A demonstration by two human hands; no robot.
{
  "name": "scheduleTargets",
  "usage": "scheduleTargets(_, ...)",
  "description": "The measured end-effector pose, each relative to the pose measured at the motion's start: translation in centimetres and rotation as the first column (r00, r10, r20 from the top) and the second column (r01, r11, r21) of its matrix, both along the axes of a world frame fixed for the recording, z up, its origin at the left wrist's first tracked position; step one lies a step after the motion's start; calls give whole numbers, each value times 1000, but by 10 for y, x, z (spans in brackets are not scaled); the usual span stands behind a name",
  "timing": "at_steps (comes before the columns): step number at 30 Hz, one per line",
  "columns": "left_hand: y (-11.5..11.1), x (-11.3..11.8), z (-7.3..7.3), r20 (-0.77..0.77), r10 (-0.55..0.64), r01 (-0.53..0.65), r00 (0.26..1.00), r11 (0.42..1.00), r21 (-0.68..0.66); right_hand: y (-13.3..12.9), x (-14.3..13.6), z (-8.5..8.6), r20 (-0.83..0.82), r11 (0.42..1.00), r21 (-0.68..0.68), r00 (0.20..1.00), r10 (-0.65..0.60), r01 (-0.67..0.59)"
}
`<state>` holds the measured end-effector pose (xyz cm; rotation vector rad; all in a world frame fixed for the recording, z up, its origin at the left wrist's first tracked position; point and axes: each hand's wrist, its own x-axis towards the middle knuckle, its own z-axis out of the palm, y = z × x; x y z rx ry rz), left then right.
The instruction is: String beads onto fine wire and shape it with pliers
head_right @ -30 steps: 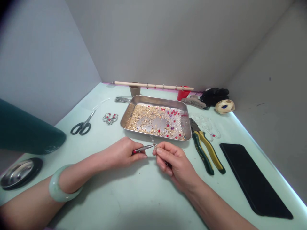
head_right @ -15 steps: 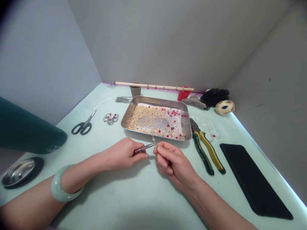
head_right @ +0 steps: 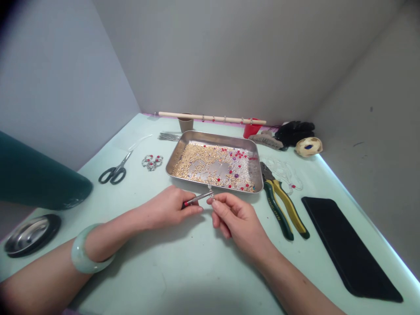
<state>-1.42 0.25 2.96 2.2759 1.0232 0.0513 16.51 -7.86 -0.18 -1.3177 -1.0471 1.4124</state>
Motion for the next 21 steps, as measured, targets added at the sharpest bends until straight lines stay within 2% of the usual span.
scheduleTargets(2,1,-1,0,16,-18,18,1000,1000,-12,0,-1,0,-20,1000,3,1000,9,-9)
scheduleTargets(8,3,-4,3,78,-79,85,994,994,-74,-1,-2,3,-239,998,-40,970,31,-42)
scheduleTargets(12,2,-4,2,96,-98,104,991,993,-62,0,-2,3,-215,1000,-25,977,-10,5)
scheduleTargets(21,1,-4,1,85,-92,96,992,994,-48,0,-2,2,-194,1000,-14,980,-30,28)
